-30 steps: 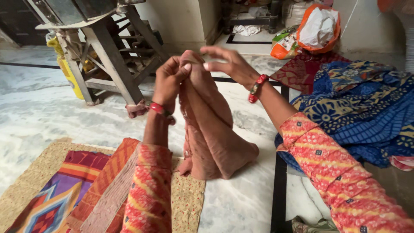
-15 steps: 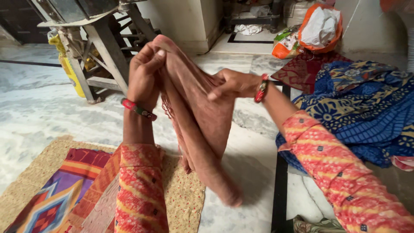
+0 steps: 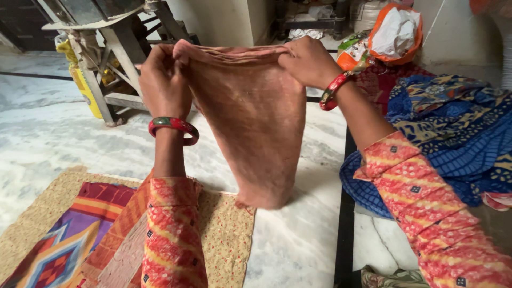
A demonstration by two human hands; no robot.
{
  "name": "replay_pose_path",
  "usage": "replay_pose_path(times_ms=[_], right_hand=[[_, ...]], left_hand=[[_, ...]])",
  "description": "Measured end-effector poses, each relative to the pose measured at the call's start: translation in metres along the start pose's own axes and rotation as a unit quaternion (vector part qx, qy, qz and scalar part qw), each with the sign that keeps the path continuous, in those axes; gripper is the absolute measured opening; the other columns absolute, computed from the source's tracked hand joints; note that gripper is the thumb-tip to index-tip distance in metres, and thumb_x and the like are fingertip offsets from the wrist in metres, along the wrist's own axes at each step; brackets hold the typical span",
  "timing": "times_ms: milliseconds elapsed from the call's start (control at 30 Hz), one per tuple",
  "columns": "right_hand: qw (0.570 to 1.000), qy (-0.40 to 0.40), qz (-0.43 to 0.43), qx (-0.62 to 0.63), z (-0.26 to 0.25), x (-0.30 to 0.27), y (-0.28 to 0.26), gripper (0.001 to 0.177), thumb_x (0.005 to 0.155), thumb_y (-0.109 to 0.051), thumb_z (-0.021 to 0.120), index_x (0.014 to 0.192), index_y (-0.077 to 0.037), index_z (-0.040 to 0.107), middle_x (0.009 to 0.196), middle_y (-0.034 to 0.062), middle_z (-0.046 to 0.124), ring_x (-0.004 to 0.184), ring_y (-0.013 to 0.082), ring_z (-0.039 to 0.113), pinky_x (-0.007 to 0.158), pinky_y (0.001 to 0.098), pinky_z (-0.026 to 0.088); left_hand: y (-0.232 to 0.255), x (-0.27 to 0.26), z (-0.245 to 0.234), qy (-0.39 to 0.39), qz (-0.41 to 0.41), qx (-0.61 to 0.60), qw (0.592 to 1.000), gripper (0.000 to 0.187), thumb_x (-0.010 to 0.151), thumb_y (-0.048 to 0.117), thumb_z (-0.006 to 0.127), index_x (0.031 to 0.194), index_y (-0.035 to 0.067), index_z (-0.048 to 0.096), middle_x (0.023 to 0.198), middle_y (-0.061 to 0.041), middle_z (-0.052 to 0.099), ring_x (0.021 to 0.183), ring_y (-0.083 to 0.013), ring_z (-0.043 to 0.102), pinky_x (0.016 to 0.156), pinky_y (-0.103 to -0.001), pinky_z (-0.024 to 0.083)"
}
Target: The person sits on the floor and folds a pink textile, then a blue patterned textile, stacking them on a pile of other folded textiles.
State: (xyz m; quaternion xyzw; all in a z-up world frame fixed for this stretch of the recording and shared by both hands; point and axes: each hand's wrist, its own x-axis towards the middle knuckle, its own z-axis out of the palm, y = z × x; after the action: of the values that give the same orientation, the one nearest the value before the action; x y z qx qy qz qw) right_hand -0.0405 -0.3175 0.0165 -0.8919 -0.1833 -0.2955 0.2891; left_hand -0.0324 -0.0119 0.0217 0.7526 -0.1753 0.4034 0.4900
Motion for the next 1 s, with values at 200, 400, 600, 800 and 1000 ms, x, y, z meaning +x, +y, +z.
replay_pose_path(times_ms=[200, 400, 600, 800, 1000], right_hand=[[0.977, -0.124, 0.065, 0.161, -0.027, -0.008, -0.027, 0.031, 0.100, -0.028, 0.058, 0.106, -0.002, 0.074, 0.067, -0.0050, 0.050, 0.060, 0.0081, 0.041, 0.052, 0.0322, 0.035], [0.957, -0.167, 0.028, 0.236, -0.045, -0.014, -0.053, 0.045, 0.087, -0.032, 0.082, 0.121, -0.003, 0.074, 0.094, -0.0087, 0.070, 0.079, 0.0013, 0.055, 0.066, 0.0219, 0.048], [0.969, -0.146, 0.028, 0.198, -0.049, -0.011, -0.019, 0.046, 0.080, -0.027, 0.090, 0.115, -0.002, 0.076, 0.097, -0.0011, 0.073, 0.085, 0.0046, 0.062, 0.075, 0.0236, 0.052], [0.958, -0.135, 0.188, 0.170, 0.014, -0.013, 0.057, 0.023, 0.085, -0.018, 0.081, 0.103, -0.004, 0.077, 0.084, 0.0012, 0.073, 0.071, 0.0100, 0.067, 0.056, 0.0253, 0.059], [0.974, 0.129, 0.055, 0.180, 0.078, -0.016, 0.101, 0.025, 0.084, 0.010, 0.059, 0.102, 0.001, 0.074, 0.091, 0.0008, 0.077, 0.084, 0.0054, 0.068, 0.076, 0.0234, 0.054]], left_hand=[[0.010, 0.009, -0.013, 0.044, 0.014, -0.019, 0.999, 0.012, 0.100, 0.010, 0.071, 0.098, -0.002, 0.068, 0.089, -0.006, 0.076, 0.079, -0.0088, 0.069, 0.071, -0.027, 0.056], [0.024, 0.009, -0.015, 0.039, 0.015, -0.100, 0.994, 0.017, 0.107, 0.011, 0.069, 0.097, -0.002, 0.065, 0.081, -0.003, 0.069, 0.071, -0.0070, 0.062, 0.063, -0.025, 0.053], [0.014, 0.005, 0.005, -0.006, -0.048, -0.241, 0.969, 0.012, 0.104, 0.009, 0.061, 0.097, 0.000, 0.058, 0.083, -0.003, 0.070, 0.068, -0.0121, 0.075, 0.058, -0.028, 0.060], [-0.058, -0.019, 0.068, 0.010, 0.013, 0.052, 0.999, 0.006, 0.098, 0.000, 0.063, 0.103, -0.002, 0.061, 0.098, -0.022, 0.073, 0.089, -0.0357, 0.073, 0.075, -0.044, 0.056], [-0.080, -0.048, 0.125, -0.025, -0.029, -0.156, 0.987, 0.011, 0.103, 0.002, 0.051, 0.112, -0.001, 0.058, 0.109, -0.018, 0.072, 0.104, -0.0265, 0.070, 0.096, -0.033, 0.053]])
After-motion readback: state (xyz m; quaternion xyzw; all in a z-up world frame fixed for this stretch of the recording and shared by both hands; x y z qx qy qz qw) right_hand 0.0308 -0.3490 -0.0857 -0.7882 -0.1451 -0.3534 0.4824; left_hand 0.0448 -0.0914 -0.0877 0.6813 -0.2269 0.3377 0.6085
